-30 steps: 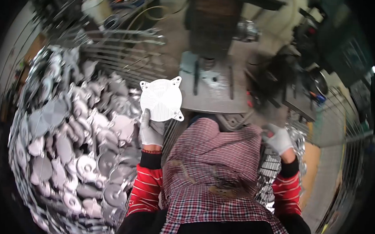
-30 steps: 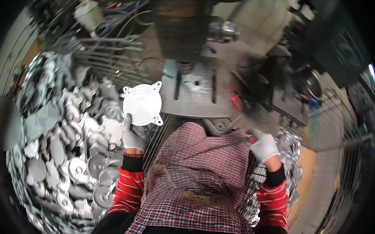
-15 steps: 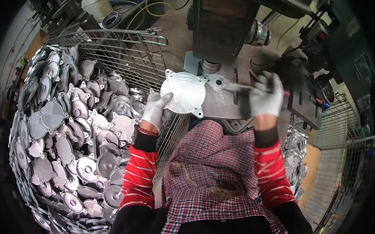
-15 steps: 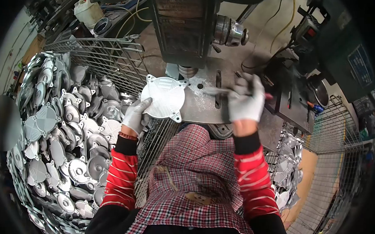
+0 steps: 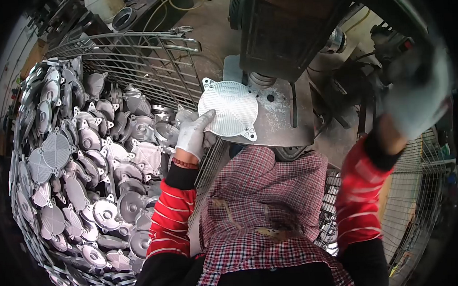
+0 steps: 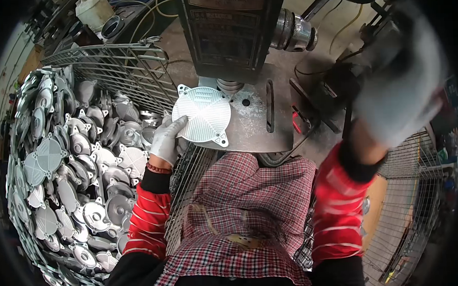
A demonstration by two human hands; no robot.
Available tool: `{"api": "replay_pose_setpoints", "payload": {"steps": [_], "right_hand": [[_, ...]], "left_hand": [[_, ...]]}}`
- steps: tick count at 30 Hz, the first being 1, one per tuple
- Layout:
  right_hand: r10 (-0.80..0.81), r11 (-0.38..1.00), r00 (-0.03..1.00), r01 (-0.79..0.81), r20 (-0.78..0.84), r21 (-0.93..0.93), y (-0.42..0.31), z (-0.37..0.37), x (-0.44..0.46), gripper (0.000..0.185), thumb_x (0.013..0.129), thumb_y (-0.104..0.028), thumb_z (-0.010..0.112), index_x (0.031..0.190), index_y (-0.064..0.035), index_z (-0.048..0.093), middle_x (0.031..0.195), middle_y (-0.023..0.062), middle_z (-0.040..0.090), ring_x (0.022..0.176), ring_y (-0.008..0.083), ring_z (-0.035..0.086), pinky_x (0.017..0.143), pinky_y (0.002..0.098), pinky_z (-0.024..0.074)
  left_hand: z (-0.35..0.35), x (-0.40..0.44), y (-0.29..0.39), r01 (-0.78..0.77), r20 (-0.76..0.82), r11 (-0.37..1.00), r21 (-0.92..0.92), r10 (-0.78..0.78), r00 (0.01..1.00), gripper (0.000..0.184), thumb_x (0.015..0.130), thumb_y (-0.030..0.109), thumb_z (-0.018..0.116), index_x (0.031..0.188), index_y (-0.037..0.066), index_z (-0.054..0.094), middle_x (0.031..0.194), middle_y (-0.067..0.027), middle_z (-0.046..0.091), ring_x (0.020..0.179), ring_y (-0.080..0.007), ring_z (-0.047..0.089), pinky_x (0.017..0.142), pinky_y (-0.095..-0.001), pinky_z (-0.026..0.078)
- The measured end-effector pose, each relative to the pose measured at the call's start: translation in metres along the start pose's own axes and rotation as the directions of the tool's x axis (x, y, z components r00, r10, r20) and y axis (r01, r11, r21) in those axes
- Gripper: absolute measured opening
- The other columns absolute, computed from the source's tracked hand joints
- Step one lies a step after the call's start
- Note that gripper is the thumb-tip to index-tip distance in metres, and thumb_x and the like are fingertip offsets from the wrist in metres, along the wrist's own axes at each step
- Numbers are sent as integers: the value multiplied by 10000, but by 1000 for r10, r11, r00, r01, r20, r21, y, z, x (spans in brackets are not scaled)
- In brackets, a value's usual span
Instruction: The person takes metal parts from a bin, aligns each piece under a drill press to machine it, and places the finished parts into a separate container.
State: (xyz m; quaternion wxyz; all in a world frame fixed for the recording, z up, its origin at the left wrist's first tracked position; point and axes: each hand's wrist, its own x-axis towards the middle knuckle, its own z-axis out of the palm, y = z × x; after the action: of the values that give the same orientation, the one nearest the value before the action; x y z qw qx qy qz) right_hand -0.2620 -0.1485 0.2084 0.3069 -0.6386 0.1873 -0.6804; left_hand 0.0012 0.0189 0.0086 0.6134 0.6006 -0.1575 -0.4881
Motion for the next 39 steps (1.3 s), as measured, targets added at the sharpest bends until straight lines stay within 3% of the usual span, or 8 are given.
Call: {"api": "replay_pose_setpoints", "payload": {"steps": [2,6,19,24,31,35,37,39], "right_hand": [[-152,924,985,169,77,-344,14,-2,57,251,918,-292,537,999,-66,611,782,58,616,518,95,501,443,211,371],[-37,673,974,189,222,-715,57,-5,89,236,920,-254,524,1043,-74,613,817,68,631,587,113,536,507,222,403],[-53,719,993,-35,-105,-694,-14,-28,65,299,923,-131,482,1186,-99,621,930,99,681,811,172,649,713,257,507],[-294,855,953,298,76,-425,-28,-16,30,217,900,-40,548,1065,-33,688,1022,77,692,890,133,663,766,223,511],[-189,917,982,165,-30,-362,-48,6,2,274,916,-178,584,1087,36,575,943,108,689,634,55,590,490,168,418],[91,906,996,-78,11,-417,-32,-35,26,252,894,-205,570,1080,-35,584,623,2,539,448,86,483,430,264,401],[165,939,986,-154,11,-308,-38,-43,0,383,859,-199,630,1188,-25,537,812,46,622,472,65,482,424,216,376],[479,822,866,-385,143,-420,-45,-82,-25,339,840,-200,634,1126,-20,597,855,75,655,511,69,511,453,223,409]], "left_hand": [[-1,0,1,11,2,1000,16,-11,1000,251,865,276,658,891,37,584,604,-19,557,393,-95,475,354,-206,325],[-5,4,3,15,45,998,54,-18,999,229,877,261,639,907,47,564,613,-11,553,385,-88,464,345,-206,323],[-5,11,-4,7,60,1000,-15,-6,998,210,866,226,644,840,24,597,585,-26,554,369,-95,460,337,-213,320],[-2,8,1,2,47,999,51,-4,999,222,875,224,632,948,20,584,619,-27,565,367,-97,443,336,-216,315],[-5,16,-6,-19,34,998,57,17,999,227,884,241,625,949,26,592,574,-18,556,341,-94,433,314,-212,296],[1,8,3,37,-16,979,202,-35,999,221,890,258,608,910,38,604,517,-10,531,321,-100,418,300,-214,287],[-1,4,1,75,-27,982,173,-71,997,221,887,262,607,899,42,601,537,-14,542,330,-104,427,307,-212,293],[-2,-13,2,26,55,996,86,-31,998,183,880,229,597,916,50,601,639,-16,596,362,-89,443,326,-215,312]]}}
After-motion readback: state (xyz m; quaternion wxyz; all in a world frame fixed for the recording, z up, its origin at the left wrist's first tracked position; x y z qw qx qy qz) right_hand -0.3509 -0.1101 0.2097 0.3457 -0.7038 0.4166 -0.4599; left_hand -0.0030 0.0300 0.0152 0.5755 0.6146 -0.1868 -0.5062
